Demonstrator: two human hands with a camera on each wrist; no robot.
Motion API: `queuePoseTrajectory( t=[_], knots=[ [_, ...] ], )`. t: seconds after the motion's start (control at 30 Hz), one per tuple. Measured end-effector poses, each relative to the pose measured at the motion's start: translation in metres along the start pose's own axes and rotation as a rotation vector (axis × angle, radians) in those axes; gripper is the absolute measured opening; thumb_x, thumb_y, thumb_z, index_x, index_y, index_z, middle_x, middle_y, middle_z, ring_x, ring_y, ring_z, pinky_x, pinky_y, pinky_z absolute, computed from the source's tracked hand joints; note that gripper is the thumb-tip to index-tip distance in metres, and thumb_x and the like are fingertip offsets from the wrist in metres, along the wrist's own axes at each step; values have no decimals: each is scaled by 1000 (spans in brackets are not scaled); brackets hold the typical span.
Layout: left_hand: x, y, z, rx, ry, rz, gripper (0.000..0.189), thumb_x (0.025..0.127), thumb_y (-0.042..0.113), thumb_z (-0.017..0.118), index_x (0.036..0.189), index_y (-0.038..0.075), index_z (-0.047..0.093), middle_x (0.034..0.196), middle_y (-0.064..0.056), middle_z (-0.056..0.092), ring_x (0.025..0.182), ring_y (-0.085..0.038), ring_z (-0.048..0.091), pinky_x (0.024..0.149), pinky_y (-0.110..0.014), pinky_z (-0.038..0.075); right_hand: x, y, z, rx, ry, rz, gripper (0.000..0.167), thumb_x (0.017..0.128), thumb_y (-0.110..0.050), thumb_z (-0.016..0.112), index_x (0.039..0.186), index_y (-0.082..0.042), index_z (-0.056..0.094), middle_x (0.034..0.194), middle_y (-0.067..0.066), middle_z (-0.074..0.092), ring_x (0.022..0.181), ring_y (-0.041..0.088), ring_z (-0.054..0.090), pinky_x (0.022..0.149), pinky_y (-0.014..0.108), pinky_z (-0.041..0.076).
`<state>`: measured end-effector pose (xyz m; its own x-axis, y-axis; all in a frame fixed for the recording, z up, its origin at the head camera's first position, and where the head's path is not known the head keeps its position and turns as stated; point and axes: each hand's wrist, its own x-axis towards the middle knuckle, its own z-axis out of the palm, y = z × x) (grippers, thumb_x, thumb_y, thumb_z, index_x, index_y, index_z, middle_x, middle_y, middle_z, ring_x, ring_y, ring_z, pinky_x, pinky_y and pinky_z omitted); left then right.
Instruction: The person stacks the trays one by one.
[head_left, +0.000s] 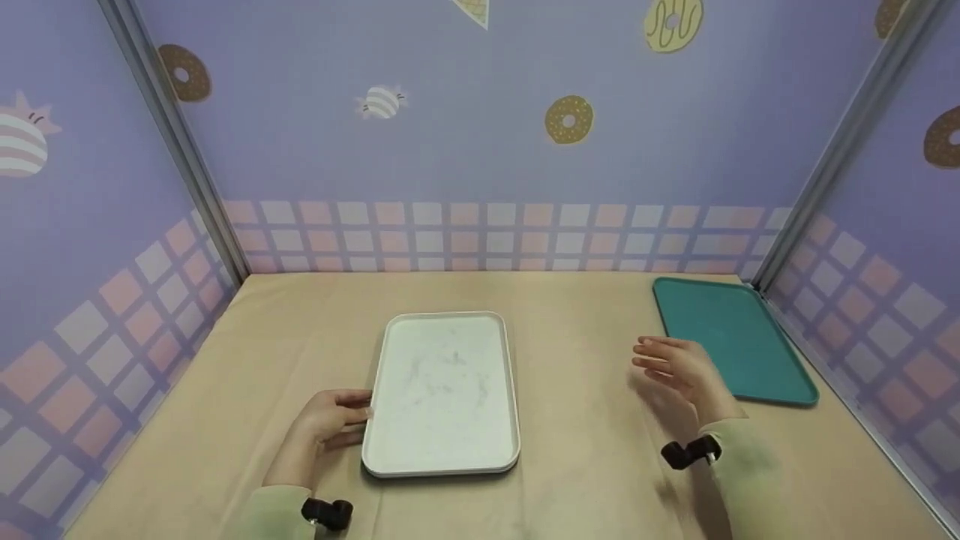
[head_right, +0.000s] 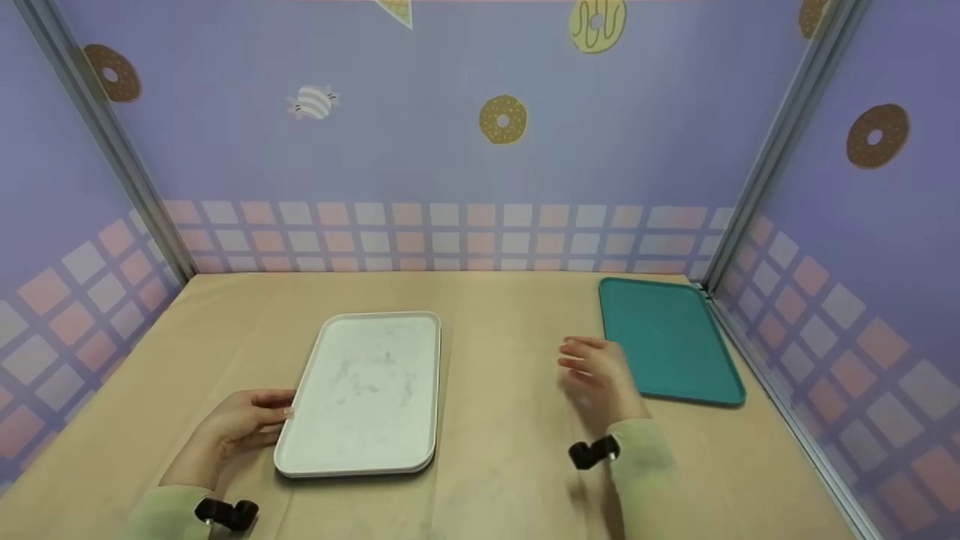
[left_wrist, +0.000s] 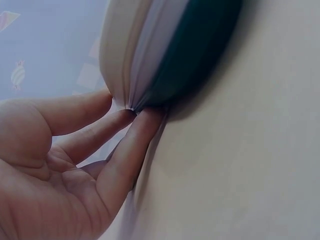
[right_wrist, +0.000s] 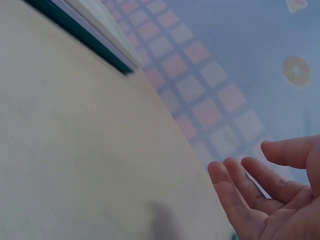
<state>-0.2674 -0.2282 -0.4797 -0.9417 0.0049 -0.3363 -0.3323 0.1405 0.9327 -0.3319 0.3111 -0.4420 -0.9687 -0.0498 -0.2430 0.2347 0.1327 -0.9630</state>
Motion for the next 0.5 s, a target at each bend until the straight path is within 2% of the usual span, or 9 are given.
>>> queuePoseTrajectory(
  t=[0.17, 0.37, 0.43, 0.5],
  knots=[
    [0, 0, 0, 13, 4, 5, 52, 97, -3, 65, 145, -10, 49, 133, -24, 64, 95, -17, 71, 86, -40, 64, -7, 2, -46, 96, 69, 11, 68, 107, -27, 58, 160, 3, 28, 102, -18, 72, 94, -2, 72, 88, 19, 59],
    [1, -1, -1, -20, -11, 2, 53, 96, -3, 66, 145, -11, 49, 124, -18, 69, 91, -17, 73, 83, -39, 64, -17, 6, -91, 194, 201, 37, 65, 104, -25, 62, 158, -4, 34, 88, -21, 72, 87, -3, 71, 85, 17, 59],
    [1, -1, -1, -24, -13, 3, 53, 96, -4, 65, 145, -12, 48, 122, -17, 69, 91, -16, 73, 83, -39, 64, -19, 7, -103, 217, 253, 45, 50, 104, -24, 62, 149, -10, 48, 85, -21, 71, 85, -3, 71, 83, 17, 59],
    [1, -1, -1, -24, -9, 7, 53, 96, -4, 65, 145, -12, 48, 120, -17, 68, 91, -16, 72, 84, -39, 64, -21, 9, -115, 229, 312, 51, 29, 103, -22, 63, 132, -16, 60, 81, -22, 69, 81, -4, 70, 80, 15, 59]
  ],
)
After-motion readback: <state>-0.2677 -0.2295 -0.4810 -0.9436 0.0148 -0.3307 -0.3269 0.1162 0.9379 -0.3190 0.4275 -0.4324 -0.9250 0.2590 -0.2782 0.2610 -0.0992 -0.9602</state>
